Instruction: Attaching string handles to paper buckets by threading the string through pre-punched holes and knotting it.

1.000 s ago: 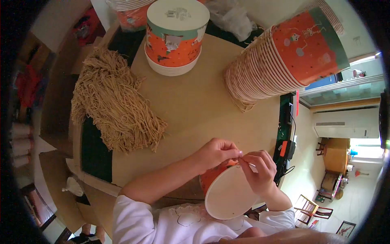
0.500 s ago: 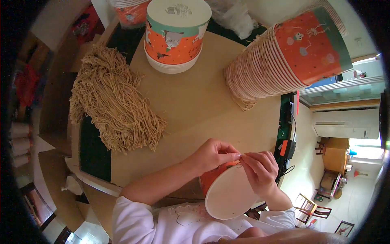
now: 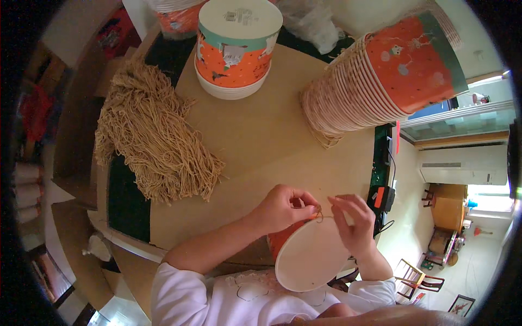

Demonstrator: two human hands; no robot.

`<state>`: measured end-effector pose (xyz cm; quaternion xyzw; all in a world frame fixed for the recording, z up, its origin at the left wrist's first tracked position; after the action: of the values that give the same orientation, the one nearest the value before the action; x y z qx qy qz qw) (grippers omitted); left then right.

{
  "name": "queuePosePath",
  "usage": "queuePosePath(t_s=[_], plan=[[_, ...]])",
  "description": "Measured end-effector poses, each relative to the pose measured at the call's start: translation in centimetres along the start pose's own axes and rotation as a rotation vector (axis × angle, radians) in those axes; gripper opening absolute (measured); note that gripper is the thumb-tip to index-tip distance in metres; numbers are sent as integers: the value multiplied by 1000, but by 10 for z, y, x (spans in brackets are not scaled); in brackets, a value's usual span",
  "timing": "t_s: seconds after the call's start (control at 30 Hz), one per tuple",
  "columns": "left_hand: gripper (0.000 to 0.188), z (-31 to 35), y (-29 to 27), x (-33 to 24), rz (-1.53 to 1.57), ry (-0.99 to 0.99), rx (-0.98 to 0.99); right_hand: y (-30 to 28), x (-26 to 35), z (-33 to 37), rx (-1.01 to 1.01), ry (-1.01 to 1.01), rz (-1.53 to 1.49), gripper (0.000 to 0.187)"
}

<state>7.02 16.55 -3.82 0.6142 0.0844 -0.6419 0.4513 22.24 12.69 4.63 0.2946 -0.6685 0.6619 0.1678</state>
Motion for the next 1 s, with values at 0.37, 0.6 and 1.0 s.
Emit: queuePosePath(t_s=[0.37,0.6,1.0], plan=[[8,9,4,-14,-402,225,-175,5,-12,-17,367,307,-308,9],[10,6,-4,-5,-261,209,-154,8,-11,-19,307,269,-225,7],[10,1,-3,-3,-330,222,-176,8,-5,-24,344,254,-139,5]])
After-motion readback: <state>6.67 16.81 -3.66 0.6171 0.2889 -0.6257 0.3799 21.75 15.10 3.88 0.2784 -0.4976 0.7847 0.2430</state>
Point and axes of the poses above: each hand's wrist, its own z-axis away from the middle knuckle, its own y-axis out of the palm, x = y × z, the point moved 3 cm from there along -z, towards the middle knuckle, and after that the axes turned 2 degrees about x, right-handed, at the moved point
